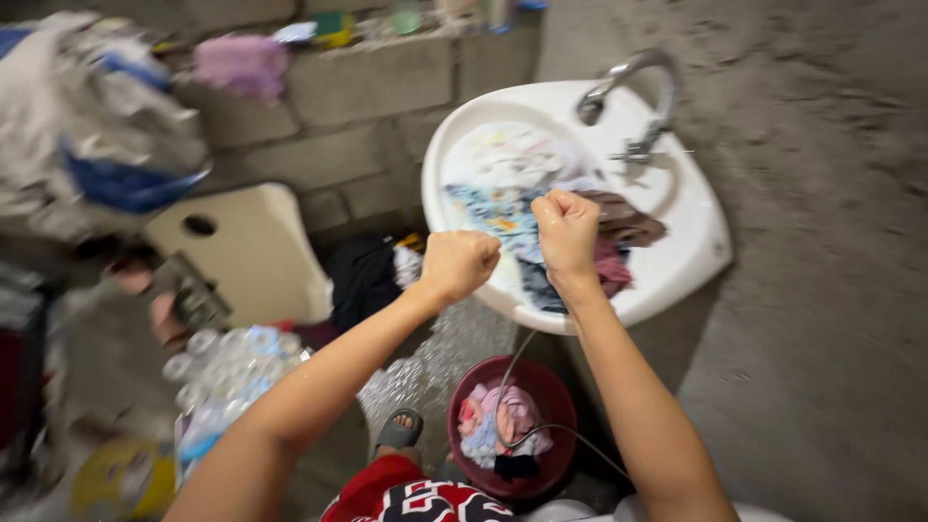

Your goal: The person assembles baby bottles by taking nipples, collars, and caps from a tray, fitting the components together by hand, and placing them onto bottles arranged on a drying rack.

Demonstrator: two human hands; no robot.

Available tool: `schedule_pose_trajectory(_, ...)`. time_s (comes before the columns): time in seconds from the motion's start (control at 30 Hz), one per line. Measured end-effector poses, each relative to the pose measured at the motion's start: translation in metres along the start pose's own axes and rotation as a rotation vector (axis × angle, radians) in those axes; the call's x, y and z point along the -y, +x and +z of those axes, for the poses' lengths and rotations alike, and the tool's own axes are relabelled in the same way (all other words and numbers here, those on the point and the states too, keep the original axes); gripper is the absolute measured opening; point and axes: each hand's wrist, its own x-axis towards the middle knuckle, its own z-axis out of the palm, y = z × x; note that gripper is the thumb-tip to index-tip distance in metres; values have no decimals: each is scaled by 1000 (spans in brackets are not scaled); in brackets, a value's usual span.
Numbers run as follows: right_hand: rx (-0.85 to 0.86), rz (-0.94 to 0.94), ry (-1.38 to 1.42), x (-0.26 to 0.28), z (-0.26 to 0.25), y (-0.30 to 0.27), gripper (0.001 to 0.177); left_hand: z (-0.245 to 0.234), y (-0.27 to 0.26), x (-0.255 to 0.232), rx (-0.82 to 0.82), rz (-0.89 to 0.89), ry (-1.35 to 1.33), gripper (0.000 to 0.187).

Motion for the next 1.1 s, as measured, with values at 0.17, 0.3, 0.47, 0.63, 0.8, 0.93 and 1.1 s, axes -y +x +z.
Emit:
schedule_pose_trajectory(0.17,403,156,548,15,38,-28,42,9,-75,49,218,-502,-676,33)
schedule_pose_trajectory(0.3,608,838,820,-53,95,-72,9,10,-156,67,323,-1059,-1276,22)
schedule_pose_trajectory(0.47,1049,-115,-632,-143,126,-134,33,11,-274,81,968,-796,-82,36)
schedule_pose_trajectory(0.63,1277,411,-301,-112,165,-123,46,-3,-315,109,547,-720,-1006,49)
schedule_pose_trajectory(0.8,813,733,719,-99,190,-157,44,-5,-345,108,448,-880,-594,57)
schedule_pose_trajectory(0.93,1106,872,-109,-161,184,-227,43,0,-403,101,1093,-560,-67,63)
schedule_pose_trajectory(1.1,1266,617,-1427,-196,168,-304,48,-13,-483,117,927,-663,-619,63)
